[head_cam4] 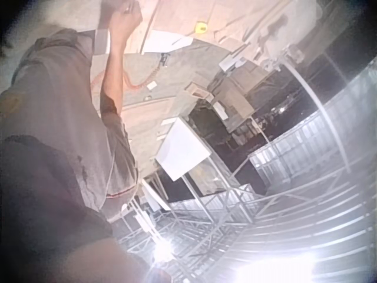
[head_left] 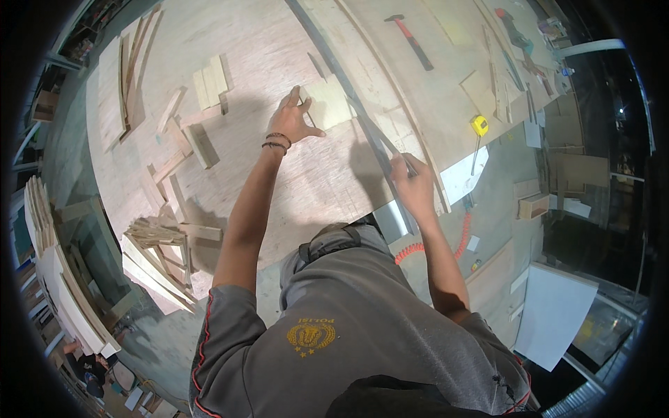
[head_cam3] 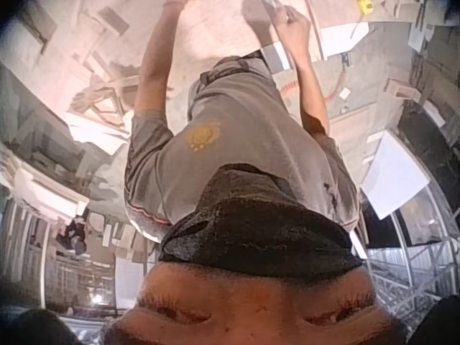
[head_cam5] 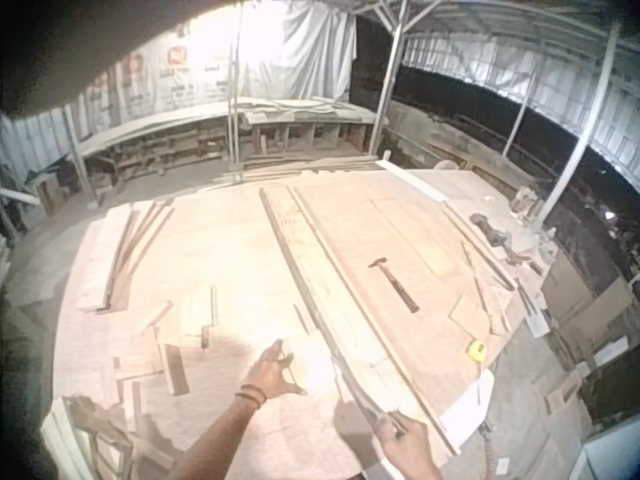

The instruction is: The person measures and marks a large wooden board with a tape measure and pencil, then uses a hand saw to cut the board along the marked line. They handle the cut pieces and continue sawing through the wood.

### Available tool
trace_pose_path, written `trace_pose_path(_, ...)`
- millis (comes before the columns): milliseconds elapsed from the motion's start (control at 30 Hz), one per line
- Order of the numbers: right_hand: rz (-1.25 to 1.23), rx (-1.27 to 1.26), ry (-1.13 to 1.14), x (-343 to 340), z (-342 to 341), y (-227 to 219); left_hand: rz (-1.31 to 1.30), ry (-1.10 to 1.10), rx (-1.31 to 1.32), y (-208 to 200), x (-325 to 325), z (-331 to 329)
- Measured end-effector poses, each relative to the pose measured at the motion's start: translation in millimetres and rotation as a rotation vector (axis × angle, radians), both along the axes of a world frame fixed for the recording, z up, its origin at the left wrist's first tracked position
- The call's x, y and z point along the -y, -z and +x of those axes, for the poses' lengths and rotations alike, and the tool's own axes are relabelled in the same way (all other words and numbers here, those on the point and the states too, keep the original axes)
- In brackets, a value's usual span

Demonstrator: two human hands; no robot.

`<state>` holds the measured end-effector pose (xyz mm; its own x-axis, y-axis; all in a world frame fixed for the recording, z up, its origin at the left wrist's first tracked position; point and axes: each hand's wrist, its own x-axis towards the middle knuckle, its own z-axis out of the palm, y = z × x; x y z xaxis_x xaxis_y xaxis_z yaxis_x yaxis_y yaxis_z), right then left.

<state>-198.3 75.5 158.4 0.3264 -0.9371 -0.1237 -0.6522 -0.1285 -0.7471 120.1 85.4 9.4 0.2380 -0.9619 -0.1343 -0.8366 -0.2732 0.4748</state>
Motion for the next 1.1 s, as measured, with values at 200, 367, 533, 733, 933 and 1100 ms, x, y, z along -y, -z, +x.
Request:
trace_pose_path(200, 0.029, 0.000, 0.016, 8, 16, 2, -0.085, -0.002, -0.018, 13, 7, 19)
trace_pose_path(367, 0.016, -0.023, 0.030, 15, 30, 1, -0.139, -0.003, -0.039, 16, 15, 32)
trace_pose_path(533, -0.039, -0.015, 0.029, 20, 44, 2, -0.119, -0.002, -0.010, 17, 25, 48)
trace_pose_path(733, -0.037, -0.036, 0.011, 30, 62, -3, -0.102, 0.001, 0.002, 16, 39, 67)
trace_pose_path(933, -0.053, -0.059, 0.022, 41, 79, 1, -0.151, 0.010, 0.000, 19, 53, 87)
trace_pose_path(1100, -0.077, -0.049, 0.004, 52, 87, 6, -0.128, 0.017, 0.032, 16, 66, 98)
